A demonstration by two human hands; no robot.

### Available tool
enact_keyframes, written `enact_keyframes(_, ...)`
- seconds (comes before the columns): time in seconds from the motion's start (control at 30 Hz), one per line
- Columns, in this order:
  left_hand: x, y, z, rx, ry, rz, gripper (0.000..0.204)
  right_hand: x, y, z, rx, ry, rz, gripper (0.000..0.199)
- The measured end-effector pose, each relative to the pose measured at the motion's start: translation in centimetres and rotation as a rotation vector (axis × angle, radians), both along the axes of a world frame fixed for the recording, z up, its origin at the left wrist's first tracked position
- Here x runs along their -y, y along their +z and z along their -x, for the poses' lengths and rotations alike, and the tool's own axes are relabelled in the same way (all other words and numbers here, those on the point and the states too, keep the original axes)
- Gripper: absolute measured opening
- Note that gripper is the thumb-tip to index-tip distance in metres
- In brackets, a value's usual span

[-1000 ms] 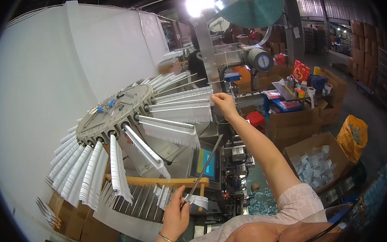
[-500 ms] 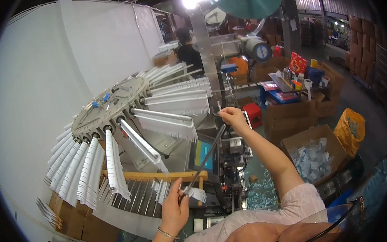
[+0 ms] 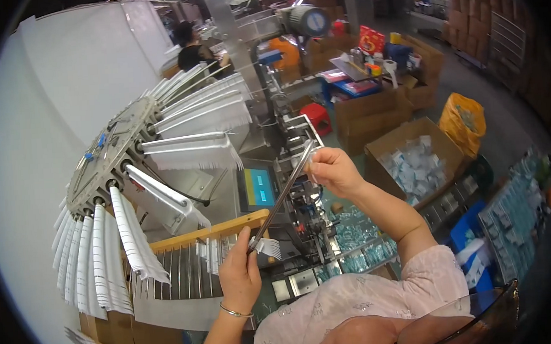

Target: Operating a rotating assembly machine to process industrial parts and then packaging finished products from a conveyor into plastic containers and shipping boxes.

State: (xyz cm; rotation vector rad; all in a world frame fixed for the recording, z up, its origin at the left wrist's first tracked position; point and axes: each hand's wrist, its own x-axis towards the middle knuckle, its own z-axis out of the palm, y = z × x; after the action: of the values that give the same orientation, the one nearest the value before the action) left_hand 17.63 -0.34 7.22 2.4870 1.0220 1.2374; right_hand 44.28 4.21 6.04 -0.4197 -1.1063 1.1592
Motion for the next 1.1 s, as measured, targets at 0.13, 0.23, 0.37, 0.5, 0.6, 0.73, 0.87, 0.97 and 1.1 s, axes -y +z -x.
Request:
enact_keyframes(0.13, -0.7, 0.2, 1.2, 0.026, -0.213, 0.265, 0.048, 4.7, 1.2, 2.0, 0.954, -0.266, -0.024, 0.021)
enact_keyframes(0.23, -1.8, -0.1, 2.9, 0.222, -0.599, 0.985, 0.049, 10.2, 1.6, 5.2, 0.750, -0.830, 0.063, 0.015)
enact_keyframes(0.37, -1.1, -0.5, 2.8, 0.378, -0.852, 1.312, 0.049, 18.0, -3.3, 13.6, 0.784, -0.712, -0.446, 0.013)
enact_keyframes(0.5, 1.0, -1.6, 3.0, 0.415, -1.034, 1.411, 0.059, 18.8, -6.0, 24.3, 1.010, -1.032, -0.270, 0.023)
enact_keyframes(0.6, 2.9, -2.0, 5.3, 0.414, -1.123, 1.417, 0.065, 19.3, -6.6, 28.2, 1.091, -1.347, -0.199, 0.025)
enact_keyframes(0.73, 3.6, -3.4, 11.0, 0.204, -1.236, 1.336, 0.071, 23.6, -6.7, 31.8, 1.048, -1.542, -0.174, 0.015)
enact_keyframes(0.87, -0.6, -6.6, 15.5, 0.075, -0.971, 1.345, 0.038, 27.4, -3.7, 35.6, 0.983, -1.442, 0.004, 0.018)
enact_keyframes(0.97, -7.3, -11.1, 15.7, 0.516, -0.684, 1.212, 0.026, 28.1, -2.4, 37.1, 1.109, -1.330, -0.089, 0.021)
enact_keyframes(1.1, -13.6, -12.7, 12.8, 0.754, -0.735, 1.237, 0.022, 27.2, -0.3, 38.2, 1.254, -1.223, -0.035, 0.024)
